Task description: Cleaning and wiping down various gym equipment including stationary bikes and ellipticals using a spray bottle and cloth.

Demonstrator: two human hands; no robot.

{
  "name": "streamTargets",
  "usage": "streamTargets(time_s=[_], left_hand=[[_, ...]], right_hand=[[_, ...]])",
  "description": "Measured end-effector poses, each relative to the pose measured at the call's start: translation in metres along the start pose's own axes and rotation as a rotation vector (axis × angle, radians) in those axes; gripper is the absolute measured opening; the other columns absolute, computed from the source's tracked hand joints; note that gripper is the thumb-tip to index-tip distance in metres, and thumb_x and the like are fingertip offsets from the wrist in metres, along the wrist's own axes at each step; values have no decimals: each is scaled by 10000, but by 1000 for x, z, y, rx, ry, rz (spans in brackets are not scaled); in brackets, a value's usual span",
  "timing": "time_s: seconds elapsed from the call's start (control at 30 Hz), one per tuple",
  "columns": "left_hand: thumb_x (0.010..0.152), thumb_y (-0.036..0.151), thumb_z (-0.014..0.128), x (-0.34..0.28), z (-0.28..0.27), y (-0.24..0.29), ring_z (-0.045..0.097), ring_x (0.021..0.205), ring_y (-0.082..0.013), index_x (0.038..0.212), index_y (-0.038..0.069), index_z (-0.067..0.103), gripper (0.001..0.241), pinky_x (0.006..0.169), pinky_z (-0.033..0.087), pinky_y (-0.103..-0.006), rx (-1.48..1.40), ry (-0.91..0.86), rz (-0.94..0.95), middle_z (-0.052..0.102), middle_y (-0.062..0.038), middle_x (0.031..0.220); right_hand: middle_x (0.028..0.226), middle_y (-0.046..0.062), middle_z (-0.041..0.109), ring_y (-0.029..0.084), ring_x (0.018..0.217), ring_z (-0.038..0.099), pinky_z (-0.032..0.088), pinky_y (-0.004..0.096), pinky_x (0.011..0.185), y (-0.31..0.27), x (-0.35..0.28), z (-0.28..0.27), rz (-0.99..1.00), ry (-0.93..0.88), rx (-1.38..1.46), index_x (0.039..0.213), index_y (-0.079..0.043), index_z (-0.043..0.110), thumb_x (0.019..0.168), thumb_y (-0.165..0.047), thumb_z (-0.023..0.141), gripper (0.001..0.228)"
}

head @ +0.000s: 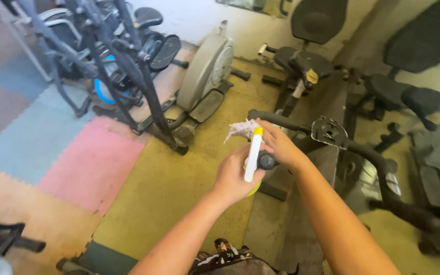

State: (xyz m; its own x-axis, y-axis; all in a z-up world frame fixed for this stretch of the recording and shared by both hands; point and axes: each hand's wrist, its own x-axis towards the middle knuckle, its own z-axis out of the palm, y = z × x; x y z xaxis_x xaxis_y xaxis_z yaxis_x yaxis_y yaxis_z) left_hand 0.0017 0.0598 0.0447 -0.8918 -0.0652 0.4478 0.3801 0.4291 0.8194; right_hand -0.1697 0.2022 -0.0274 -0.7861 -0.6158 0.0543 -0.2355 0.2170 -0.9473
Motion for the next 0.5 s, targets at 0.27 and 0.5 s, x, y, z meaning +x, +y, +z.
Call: streamTargets(time_s=[0.27, 0.5], left_hand=[[785, 36, 662, 3, -26, -14, 641, 1248, -341, 1267, 121, 653, 489, 1079, 484, -400, -221, -146, 88, 678, -143, 1275], [817, 64, 655, 0, -69, -54, 592, 1288, -331, 1398, 135, 607, 588, 1070, 454, -395, -161, -281, -48, 614, -178, 1374]], right_hand=[[1366, 87, 661, 196, 1247, 605, 437, 327, 1107, -28, -53, 25, -31, 144, 205, 1418, -9, 566, 1026, -155, 429, 439], [1363, 102, 664, 193, 1262, 625, 457, 335, 1107, -45, -76, 70, -57, 478, 466, 1378, -4, 594, 1073, -236, 384, 437]])
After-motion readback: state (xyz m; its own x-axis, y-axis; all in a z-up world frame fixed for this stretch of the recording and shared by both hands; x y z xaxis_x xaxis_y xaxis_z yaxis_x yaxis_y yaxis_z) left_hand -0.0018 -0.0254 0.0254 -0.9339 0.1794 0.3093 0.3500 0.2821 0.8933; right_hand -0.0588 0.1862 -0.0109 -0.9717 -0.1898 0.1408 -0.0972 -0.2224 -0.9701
